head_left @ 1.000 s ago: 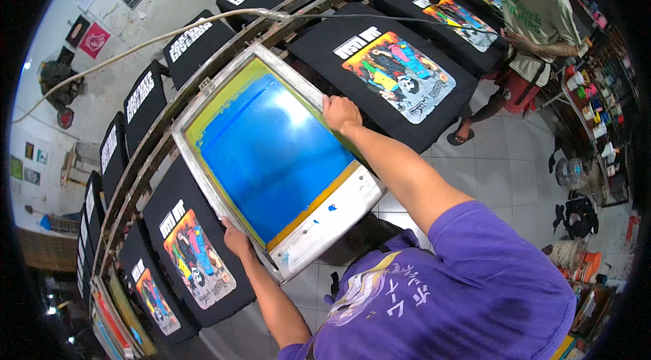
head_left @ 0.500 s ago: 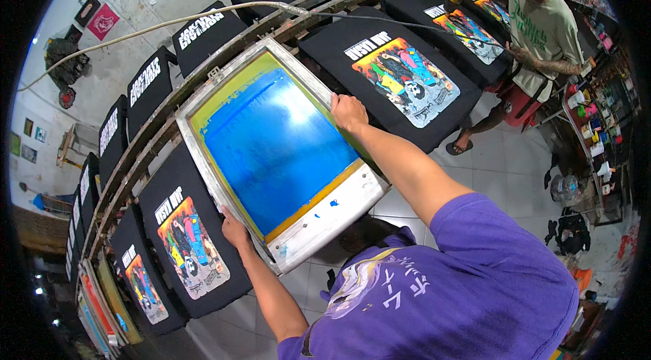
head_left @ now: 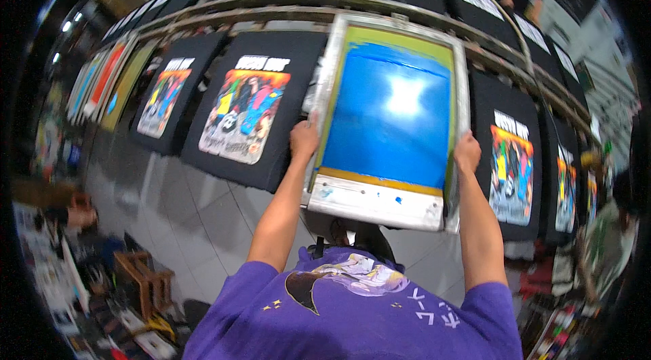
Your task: The person uses a squeegee to spread blue ink across a screen printing frame, pressing it onto a black t-shirt. The person repeatedly lifts the frame and moves it to the next t-shirt in a row to continue the printing process.
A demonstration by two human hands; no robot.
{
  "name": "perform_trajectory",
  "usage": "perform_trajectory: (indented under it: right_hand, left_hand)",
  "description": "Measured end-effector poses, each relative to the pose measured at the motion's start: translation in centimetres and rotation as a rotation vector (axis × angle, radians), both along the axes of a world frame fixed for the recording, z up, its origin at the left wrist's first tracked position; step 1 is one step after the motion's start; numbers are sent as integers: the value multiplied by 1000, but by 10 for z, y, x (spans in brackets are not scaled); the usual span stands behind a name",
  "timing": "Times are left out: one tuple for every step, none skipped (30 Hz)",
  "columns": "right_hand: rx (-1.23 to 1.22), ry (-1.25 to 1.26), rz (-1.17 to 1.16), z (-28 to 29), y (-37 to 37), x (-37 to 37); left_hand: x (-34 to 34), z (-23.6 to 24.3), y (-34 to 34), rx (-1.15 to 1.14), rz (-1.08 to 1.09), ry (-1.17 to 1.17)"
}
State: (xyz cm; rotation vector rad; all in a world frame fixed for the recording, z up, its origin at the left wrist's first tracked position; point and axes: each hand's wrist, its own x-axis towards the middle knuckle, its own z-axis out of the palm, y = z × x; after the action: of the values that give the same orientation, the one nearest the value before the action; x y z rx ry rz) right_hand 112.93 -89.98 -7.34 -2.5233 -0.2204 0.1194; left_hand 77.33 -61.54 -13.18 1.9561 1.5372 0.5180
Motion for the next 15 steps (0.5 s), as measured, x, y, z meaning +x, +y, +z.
perform_trajectory:
  right_hand:
    - [-8, -36, 20, 2, 1, -4]
    - [-27, -61, 28, 1, 2, -3]
    - [-18, -73, 63, -7, 3, 0]
    - [-20, -87, 67, -8, 3, 1]
    - [-22, -100, 68, -9, 3, 2]
    - [-22, -112, 68, -10, 4, 3]
    - [-15, -160, 72, -14, 4, 3]
    - [-22, -167, 65, -15, 3, 7]
    - [-29, -174, 58, -16, 3, 12]
    - [-35, -169, 51, -18, 3, 10]
    - [-20, -176, 52, -19, 3, 10]
    - [-26, -181, 58, -20, 3, 11]
    - [-33, -188, 63, -19, 1, 11]
    - [-40, -195, 67, -20, 2, 11]
    - [-55, -182, 63, -20, 3, 11]
  left_hand:
    - [0, 6, -5, -22, 42, -23]
    - [0, 14, -9, -43, 68, -48]
    - [-5, 26, -12, -48, 89, -43]
    - [-3, 29, -15, -74, 94, -57]
    - [-2, 32, -17, -99, 96, -71]
    - [-4, 35, -17, -106, 104, -77]
    - [-4, 35, -18, -114, 110, -82]
    - [-4, 35, -18, -122, 115, -87]
    - [-2, 36, -18, -124, 112, -90]
    - [-2, 36, -18, -125, 109, -82]
    - [-2, 36, -18, -127, 106, -74]
    - [-3, 36, -18, -125, 108, -72]
    - [-3, 38, -19, -126, 107, -71]
    - [-3, 40, -21, -126, 107, -69]
    - [-2, 38, -22, -69, 122, -112]
